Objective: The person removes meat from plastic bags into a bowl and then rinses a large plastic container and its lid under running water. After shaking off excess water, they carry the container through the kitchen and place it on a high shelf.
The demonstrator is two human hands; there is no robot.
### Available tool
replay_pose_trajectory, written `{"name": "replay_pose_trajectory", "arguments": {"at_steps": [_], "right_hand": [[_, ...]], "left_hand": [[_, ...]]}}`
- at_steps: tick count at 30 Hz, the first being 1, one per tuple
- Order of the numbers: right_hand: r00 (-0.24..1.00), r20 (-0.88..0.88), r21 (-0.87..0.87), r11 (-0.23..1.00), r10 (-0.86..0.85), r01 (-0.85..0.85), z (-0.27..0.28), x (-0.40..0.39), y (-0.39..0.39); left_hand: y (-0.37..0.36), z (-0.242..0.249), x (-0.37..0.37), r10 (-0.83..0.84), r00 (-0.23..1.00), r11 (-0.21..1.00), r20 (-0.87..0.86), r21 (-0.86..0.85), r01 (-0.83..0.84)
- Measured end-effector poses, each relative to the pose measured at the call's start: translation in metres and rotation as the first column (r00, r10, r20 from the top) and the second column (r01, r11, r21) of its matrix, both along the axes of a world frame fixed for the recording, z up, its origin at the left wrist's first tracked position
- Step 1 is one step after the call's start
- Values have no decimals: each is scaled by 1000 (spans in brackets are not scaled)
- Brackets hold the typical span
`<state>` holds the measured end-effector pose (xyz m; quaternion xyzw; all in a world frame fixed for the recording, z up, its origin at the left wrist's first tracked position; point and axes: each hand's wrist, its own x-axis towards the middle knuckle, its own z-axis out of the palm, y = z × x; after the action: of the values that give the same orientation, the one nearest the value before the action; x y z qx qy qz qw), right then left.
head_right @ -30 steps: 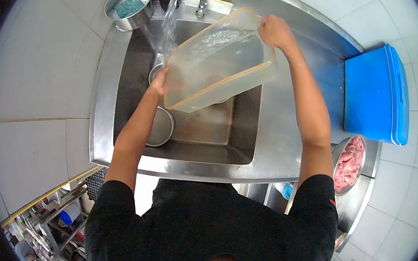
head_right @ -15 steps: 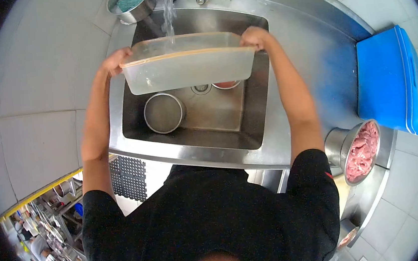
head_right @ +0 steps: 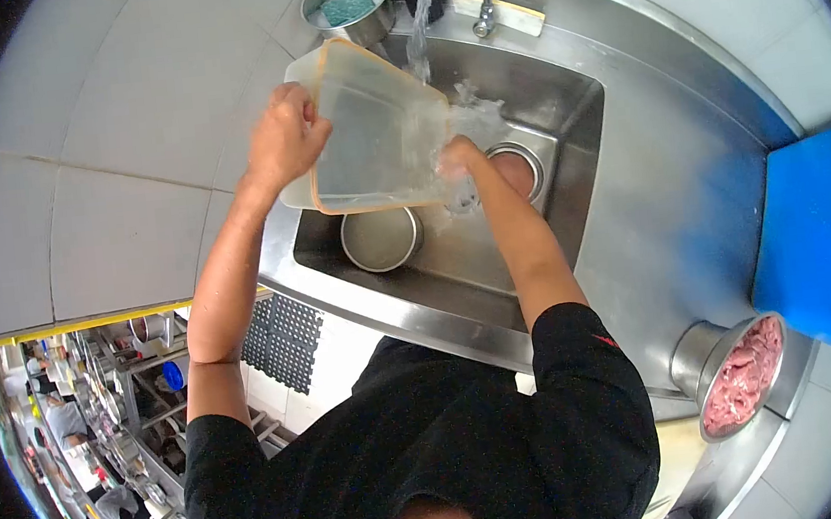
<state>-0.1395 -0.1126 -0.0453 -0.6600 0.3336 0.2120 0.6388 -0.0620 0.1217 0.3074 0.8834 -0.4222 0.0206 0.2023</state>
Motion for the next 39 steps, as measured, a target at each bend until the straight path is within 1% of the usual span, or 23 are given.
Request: {"name": "replay_pose_trajectory", "arguments": {"at_steps": [1,3,6,10,12,13,14,15,16,17,18,19,21,22,24,25,27,31,33,34,36,37,39], "right_hand": [[1000,6,7,1000,9,-9,11,6,9],[973,41,183,959,-228,217,30,15,26],[961,38,218,941,-274,259,42,28,34],[970,37,296,930,-240,219,32,46,21],[959,71,243,937,-275,251,26,45,8],[957,68,245,935,-281,257,25,42,0],[923,33,206,906,-384,369,29,35,-10],[875,0,160,864,-483,477,30,25,-23],[941,112,-94,940,-319,329,-12,22,-47],[982,140,-418,892,-124,172,-52,19,-71],[995,102,-690,721,12,62,-92,16,-93],[996,88,-699,713,11,54,-75,1,-98],[988,-123,-890,431,92,-150,3,-41,-97],[986,-135,-892,423,94,-163,42,-56,-92],[979,-90,-866,499,-185,15,104,-82,-82],[978,-98,-869,494,-186,7,113,-91,-82],[953,98,-914,352,-288,201,128,-111,-91],[948,174,-925,286,-265,250,167,-139,-101],[954,230,-935,227,-193,271,197,-146,-91],[955,223,-941,212,-197,264,213,-148,-84],[938,306,-905,256,-163,340,245,-148,-68],[940,300,-911,244,-160,332,258,-148,-61],[915,392,-888,220,-99,404,276,-146,-48]], "left_hand": [[-1,-1,-3,9,1000,1000,6,7,-9],[-3,-1,-10,-33,972,997,232,-62,49],[-11,16,-20,-89,975,991,205,-77,106],[-9,9,-15,-123,955,982,270,-107,157],[1,-2,-4,-121,979,970,165,-190,152],[8,-13,6,-127,979,970,163,-188,157],[15,-28,18,-87,990,972,116,-210,110],[21,-42,28,-47,997,971,64,-231,61],[25,-52,35,-54,997,969,53,-236,65],[28,-61,42,-9,1000,989,-10,-145,7],[29,-72,48,42,997,998,-71,-48,-46],[28,-89,55,39,996,997,-85,-59,-44],[22,-123,67,53,979,994,-195,-86,-71],[18,-133,69,55,977,993,-208,-93,-76],[8,-150,68,59,946,998,-317,-13,-67],[2,-161,71,57,943,998,-327,-19,-67],[-12,-190,74,82,916,995,-394,90,-50],[-42,-254,70,68,889,998,-453,42,-55],[-60,-291,68,91,791,983,-605,-74,-170],[-70,-295,65,78,786,983,-614,-85,-164],[-91,-302,58,203,746,977,-634,81,-197],[-101,-323,59,195,741,978,-643,71,-196],[-122,-380,65,78,622,982,-779,-47,-181]]}}
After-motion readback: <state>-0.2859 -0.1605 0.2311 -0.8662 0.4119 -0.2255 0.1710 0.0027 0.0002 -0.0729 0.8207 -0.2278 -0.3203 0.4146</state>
